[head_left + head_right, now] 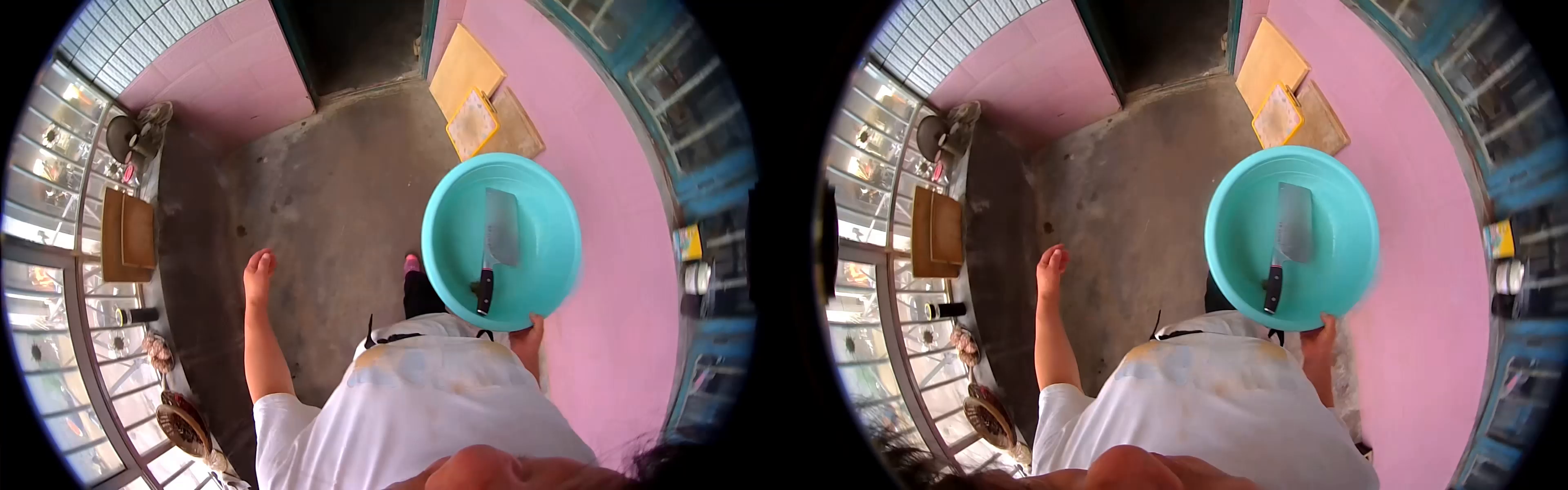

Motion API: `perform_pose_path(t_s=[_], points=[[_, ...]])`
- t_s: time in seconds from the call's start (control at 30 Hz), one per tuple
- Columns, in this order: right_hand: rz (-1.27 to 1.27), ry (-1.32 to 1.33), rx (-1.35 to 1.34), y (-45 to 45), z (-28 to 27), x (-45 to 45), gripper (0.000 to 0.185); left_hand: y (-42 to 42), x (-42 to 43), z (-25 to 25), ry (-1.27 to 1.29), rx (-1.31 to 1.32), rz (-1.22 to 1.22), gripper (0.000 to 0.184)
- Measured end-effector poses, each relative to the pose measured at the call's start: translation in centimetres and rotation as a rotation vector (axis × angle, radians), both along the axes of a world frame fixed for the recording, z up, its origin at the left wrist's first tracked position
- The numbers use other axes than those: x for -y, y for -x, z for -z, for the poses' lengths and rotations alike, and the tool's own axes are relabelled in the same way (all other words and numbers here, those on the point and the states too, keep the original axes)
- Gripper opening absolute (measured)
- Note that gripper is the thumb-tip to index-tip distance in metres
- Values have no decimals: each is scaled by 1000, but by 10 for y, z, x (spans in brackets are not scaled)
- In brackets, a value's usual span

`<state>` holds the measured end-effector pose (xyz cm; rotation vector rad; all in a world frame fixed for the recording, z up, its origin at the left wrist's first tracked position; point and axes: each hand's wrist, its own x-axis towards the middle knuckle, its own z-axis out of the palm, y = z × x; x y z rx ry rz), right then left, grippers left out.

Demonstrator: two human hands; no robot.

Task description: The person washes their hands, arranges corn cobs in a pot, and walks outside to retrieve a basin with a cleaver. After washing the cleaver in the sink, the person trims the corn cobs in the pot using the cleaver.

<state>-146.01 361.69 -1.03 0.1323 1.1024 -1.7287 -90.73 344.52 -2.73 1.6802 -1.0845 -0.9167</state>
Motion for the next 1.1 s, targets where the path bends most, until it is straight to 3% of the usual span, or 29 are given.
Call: perform_pose_path(t_s=[0.03,0.07,0.13,0.2,0.23,0.3,0.4,0.53,0.63,0.7,0.77,0.83,0.9,0.93,0.97,1.03,1.07,1.1], points=[[-40,-4,24,3,4,41,38,4,29,-3,-43,-182,24,25],[-66,-3,74,-2,10,78,37,0,36,17,-125,-138,42,21],[-89,-9,71,-9,4,174,37,-19,-7,92,-411,334,267,14],[-137,-63,50,-15,1,239,36,-45,-72,137,-509,1082,840,8],[-193,-55,62,-12,11,280,35,-48,-88,141,-709,896,771,9],[-255,-48,67,-10,13,364,33,-48,-85,134,-1093,446,367,11],[-240,-48,65,-31,13,481,37,-65,-16,139,-1271,329,187,15],[-308,13,72,-39,6,614,34,-110,192,160,-1132,443,172,20],[-278,10,63,-57,-21,711,38,-117,423,145,-844,236,-102,24],[-296,2,59,-65,-24,782,44,-91,593,109,-536,78,-111,26],[-306,17,59,-74,-25,850,45,-49,734,59,-169,-89,98,34],[-340,49,38,-71,-18,935,46,0,841,7,-20,-47,166,28],[-415,93,57,-67,-12,1017,44,24,900,-19,15,-69,208,35],[-426,68,86,-69,-26,1056,41,14,914,6,49,27,228,28],[-444,76,88,-65,-23,1102,41,19,917,19,49,-168,136,24],[-476,-4,89,-56,-15,1159,43,2,900,54,-352,421,238,23],[-518,-7,93,-56,-24,1195,48,-3,873,71,-499,290,167,22],[-549,10,79,-57,-33,1241,48,-6,865,74,-637,396,246,28]])
